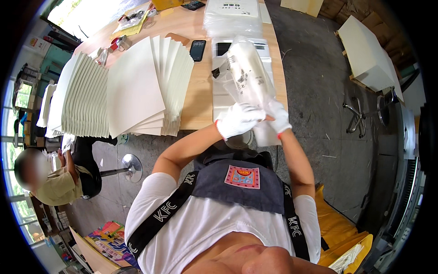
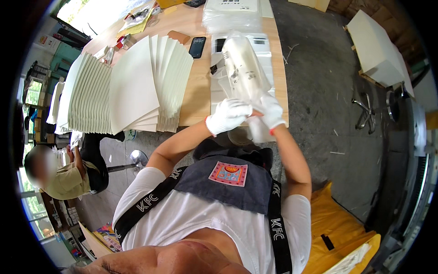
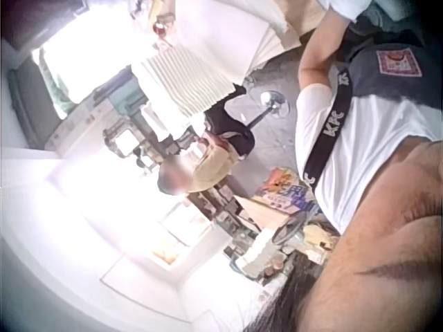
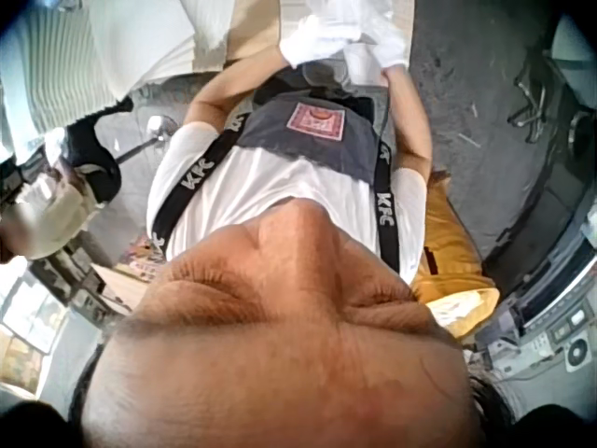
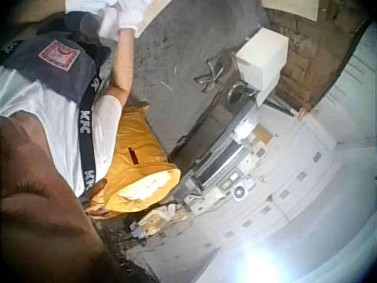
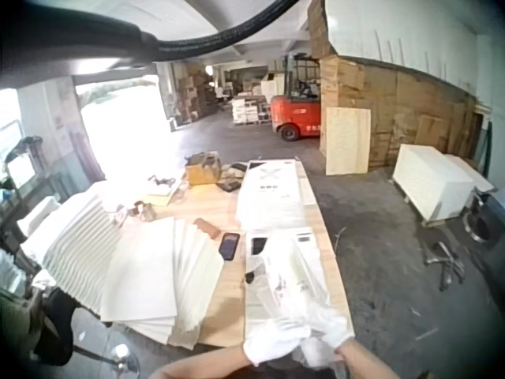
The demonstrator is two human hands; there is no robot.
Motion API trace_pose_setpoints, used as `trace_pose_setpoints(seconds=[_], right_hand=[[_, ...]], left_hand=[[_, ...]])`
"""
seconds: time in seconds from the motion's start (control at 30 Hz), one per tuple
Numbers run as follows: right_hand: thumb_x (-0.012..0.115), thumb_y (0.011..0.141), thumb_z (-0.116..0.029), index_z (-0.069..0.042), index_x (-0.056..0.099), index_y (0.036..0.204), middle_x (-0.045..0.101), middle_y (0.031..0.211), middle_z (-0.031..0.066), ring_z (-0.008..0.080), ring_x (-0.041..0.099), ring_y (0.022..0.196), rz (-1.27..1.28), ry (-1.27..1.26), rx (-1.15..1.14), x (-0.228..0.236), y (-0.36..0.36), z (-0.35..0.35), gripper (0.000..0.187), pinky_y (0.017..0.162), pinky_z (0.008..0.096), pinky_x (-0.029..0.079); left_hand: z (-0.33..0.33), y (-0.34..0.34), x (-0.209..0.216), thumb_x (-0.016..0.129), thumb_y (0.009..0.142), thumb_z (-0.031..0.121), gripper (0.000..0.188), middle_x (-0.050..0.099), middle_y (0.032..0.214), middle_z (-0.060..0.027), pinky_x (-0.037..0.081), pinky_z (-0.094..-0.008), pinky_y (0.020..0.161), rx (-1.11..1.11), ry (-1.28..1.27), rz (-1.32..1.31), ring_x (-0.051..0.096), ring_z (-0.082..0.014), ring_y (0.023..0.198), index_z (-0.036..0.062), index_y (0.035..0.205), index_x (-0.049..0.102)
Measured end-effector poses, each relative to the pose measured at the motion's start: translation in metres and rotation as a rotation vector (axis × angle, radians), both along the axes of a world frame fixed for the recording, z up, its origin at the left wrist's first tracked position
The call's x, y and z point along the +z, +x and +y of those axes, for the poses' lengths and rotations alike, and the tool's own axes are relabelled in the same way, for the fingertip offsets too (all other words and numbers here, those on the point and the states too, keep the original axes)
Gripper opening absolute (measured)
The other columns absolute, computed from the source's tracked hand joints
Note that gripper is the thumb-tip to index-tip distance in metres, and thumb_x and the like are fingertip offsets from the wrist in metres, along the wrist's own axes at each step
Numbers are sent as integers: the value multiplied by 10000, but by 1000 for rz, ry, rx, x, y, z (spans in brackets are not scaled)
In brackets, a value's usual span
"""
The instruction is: The person repeatedly picks up stacks of white paper sheets from a table, places them into clear plastic packaging, and stacks the finished packages. The process is continuous and repetitive, with the person handling the paper and plastic bags by hand.
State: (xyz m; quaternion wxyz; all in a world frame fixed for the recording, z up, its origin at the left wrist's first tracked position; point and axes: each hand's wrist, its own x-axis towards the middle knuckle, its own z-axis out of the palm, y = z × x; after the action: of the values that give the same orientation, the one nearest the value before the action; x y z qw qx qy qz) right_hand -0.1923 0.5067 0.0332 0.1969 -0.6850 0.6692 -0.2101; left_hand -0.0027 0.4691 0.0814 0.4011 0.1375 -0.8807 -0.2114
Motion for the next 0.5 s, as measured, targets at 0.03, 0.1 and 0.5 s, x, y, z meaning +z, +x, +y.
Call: trace_pose_setpoints(seconds=[0.03,0.1,0.5], right_hand=[[485,972,-250,-1,604,1188,669,1167,44,235,597,1071,-52,-112,-34,-1,16,0,351,951,354,460],[473,969,-318,-11,537,1266,601,1245,96,254,539,1155,148,-34,2,5,31,1,432,1015,401,381],[473,949,-466,-115,552,1256,635,1139,224,393,613,1069,346,-196,-317,-68,13,13,473,922,509,469]], left_hand=[[3,-12,1,642,699,74,177,631,747,-44,483,-388,554,1,1,-6,616,-273,656,160,853,645],[10,-30,11,653,701,84,175,631,738,-51,486,-392,551,-7,3,-23,626,-277,659,163,857,645],[23,21,-66,651,664,62,237,612,746,-41,521,-383,657,156,106,-157,633,-261,750,169,874,632]])
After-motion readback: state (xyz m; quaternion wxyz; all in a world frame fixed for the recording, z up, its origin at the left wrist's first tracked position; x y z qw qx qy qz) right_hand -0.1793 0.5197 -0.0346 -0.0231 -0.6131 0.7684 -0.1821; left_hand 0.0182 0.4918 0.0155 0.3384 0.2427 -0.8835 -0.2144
